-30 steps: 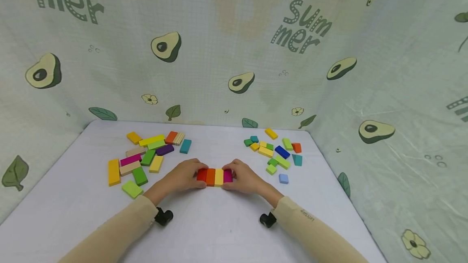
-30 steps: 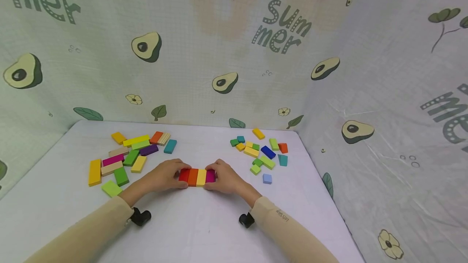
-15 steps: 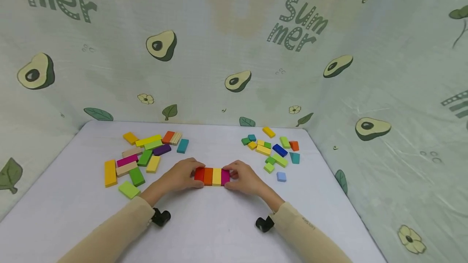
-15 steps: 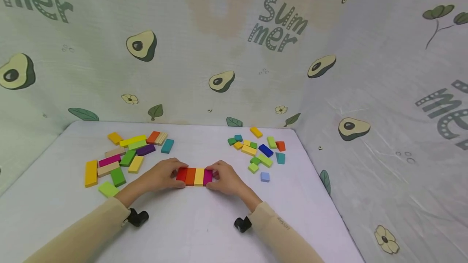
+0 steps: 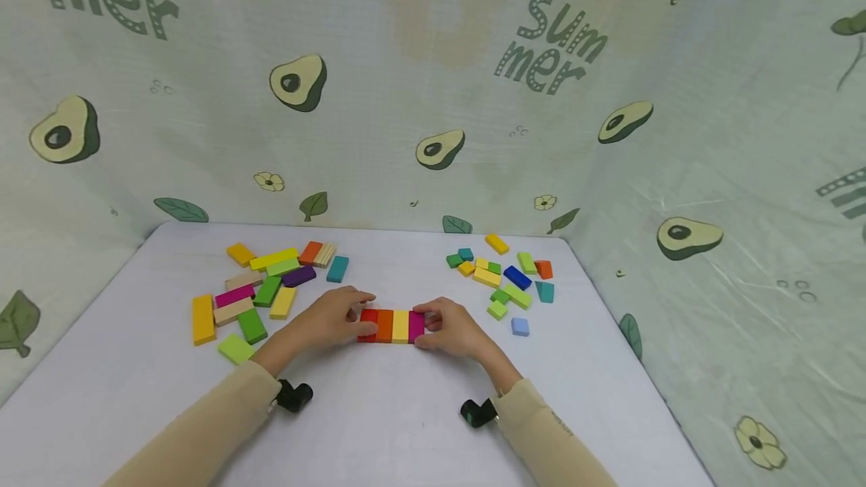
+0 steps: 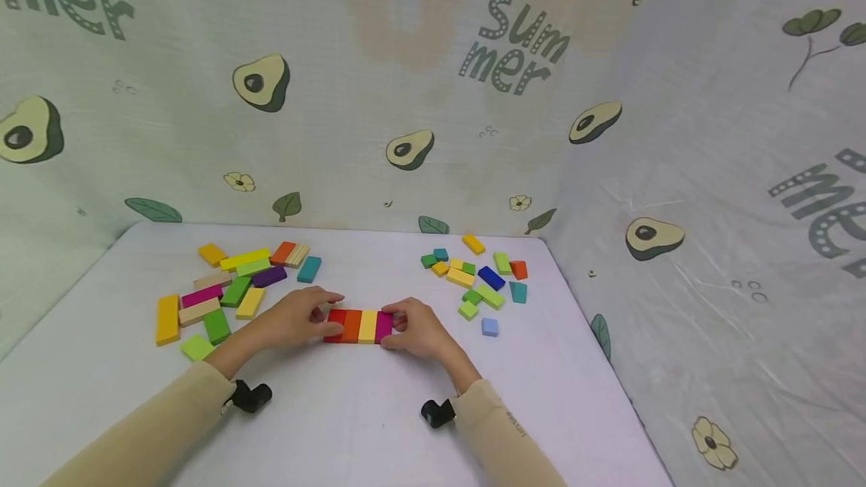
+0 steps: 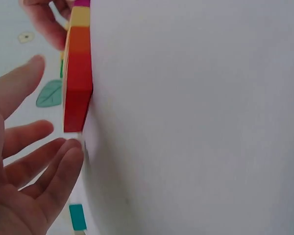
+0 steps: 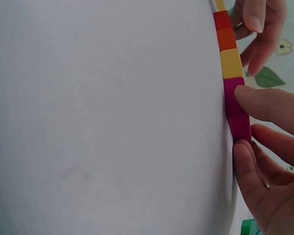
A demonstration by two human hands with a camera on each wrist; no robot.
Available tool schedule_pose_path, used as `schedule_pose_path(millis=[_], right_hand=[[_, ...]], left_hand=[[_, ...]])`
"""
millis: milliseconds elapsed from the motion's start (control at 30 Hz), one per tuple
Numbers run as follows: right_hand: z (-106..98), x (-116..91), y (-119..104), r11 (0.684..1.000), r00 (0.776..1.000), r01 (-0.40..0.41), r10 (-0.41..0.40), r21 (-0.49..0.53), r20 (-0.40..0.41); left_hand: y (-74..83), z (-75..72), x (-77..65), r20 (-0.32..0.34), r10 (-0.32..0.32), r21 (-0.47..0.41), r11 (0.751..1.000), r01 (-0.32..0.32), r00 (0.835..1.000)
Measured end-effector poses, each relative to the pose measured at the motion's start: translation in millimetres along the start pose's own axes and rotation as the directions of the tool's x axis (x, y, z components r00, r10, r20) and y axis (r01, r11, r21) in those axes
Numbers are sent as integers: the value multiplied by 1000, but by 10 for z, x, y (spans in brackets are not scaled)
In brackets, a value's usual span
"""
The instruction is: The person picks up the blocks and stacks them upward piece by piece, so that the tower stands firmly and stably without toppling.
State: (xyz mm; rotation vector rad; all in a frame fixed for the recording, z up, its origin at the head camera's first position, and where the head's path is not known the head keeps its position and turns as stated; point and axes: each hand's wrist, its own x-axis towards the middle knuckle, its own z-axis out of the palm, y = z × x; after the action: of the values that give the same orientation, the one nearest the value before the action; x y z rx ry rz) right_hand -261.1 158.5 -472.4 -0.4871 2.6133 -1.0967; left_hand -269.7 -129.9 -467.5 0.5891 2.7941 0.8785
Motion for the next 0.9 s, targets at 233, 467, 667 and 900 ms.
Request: schedule_pose_path(millis=[233, 467, 667, 900], right_hand=[[3, -4, 11, 1000, 1000, -25, 25, 13, -9], [8, -6, 35, 999, 1000, -20, 20, 43, -12], [22, -5, 72, 998, 1000, -13, 14, 65, -21], [22, -37, 75, 996, 1000, -6, 8, 92, -21]], left_hand=[[-214, -156, 108, -212, -112, 48, 991, 125, 971], [-399, -237, 290, -240, -187, 53, 977, 206, 952], [-415, -271, 394, -225, -198, 92, 970, 223, 954], [-399, -263, 442, -223, -164, 131, 972, 197, 961]])
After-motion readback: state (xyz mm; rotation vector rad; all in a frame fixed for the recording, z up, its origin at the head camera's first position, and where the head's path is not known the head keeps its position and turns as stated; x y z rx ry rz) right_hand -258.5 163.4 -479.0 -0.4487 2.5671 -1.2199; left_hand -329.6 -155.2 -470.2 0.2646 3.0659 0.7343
